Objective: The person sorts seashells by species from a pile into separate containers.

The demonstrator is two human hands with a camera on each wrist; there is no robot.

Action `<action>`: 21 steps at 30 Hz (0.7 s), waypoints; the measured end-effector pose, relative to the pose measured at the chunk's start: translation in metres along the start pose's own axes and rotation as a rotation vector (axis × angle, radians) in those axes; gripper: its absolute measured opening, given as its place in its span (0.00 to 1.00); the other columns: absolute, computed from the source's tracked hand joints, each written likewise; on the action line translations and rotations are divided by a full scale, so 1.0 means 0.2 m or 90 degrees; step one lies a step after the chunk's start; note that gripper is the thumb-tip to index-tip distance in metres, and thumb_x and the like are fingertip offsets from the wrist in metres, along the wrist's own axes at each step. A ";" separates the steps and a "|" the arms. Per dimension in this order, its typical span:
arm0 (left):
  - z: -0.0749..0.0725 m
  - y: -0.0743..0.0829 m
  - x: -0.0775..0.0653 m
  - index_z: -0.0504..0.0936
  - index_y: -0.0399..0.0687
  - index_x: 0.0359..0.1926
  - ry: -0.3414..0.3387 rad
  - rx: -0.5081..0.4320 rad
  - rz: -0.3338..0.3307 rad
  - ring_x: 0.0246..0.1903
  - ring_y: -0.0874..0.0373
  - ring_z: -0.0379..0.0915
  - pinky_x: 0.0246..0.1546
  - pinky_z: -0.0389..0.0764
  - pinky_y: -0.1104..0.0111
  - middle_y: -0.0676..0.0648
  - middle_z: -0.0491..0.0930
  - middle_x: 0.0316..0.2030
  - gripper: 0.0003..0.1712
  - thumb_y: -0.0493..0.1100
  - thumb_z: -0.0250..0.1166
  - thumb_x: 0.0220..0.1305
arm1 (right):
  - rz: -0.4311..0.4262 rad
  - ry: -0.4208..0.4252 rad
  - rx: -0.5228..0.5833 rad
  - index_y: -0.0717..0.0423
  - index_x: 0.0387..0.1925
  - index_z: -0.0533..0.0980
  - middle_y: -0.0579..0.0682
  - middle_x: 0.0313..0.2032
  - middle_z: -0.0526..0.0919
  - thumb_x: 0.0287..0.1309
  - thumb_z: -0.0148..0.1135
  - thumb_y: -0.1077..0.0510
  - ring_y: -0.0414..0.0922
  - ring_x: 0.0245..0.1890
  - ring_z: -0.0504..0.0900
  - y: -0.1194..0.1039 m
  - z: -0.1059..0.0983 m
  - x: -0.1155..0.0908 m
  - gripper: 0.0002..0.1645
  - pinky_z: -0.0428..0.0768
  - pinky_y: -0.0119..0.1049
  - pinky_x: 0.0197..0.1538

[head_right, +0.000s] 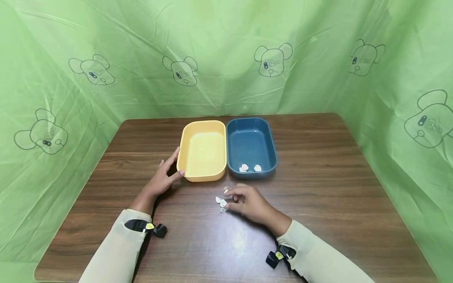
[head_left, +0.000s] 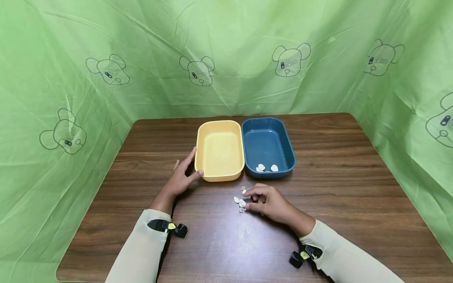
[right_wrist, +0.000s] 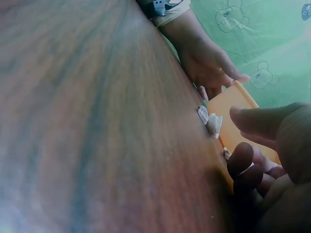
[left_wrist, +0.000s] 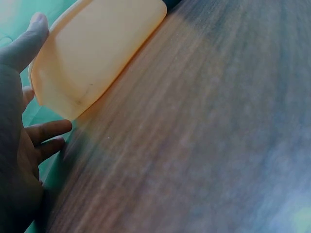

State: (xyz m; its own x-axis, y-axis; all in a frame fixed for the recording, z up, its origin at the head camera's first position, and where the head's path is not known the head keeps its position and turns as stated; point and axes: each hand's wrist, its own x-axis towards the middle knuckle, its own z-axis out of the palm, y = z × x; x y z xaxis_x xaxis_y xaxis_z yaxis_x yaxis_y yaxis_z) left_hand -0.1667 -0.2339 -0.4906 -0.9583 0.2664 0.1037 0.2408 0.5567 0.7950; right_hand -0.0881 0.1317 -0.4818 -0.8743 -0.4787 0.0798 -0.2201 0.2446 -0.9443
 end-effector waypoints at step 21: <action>0.00 0.01 0.00 0.47 0.65 0.90 0.014 -0.017 0.028 0.87 0.37 0.50 0.79 0.25 0.26 0.44 0.57 0.87 0.55 0.64 0.68 0.75 | -0.033 -0.042 -0.194 0.53 0.50 0.91 0.47 0.32 0.79 0.56 0.83 0.62 0.29 0.27 0.72 0.00 0.00 0.03 0.19 0.76 0.27 0.32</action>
State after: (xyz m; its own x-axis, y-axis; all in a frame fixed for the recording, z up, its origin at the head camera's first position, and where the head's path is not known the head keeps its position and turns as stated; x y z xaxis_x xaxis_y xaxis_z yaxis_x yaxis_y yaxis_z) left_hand -0.1659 -0.2327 -0.4901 -0.9499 0.2732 0.1516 0.2791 0.5241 0.8046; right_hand -0.0941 0.1283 -0.4820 -0.8306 -0.5487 0.0950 -0.3918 0.4546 -0.7999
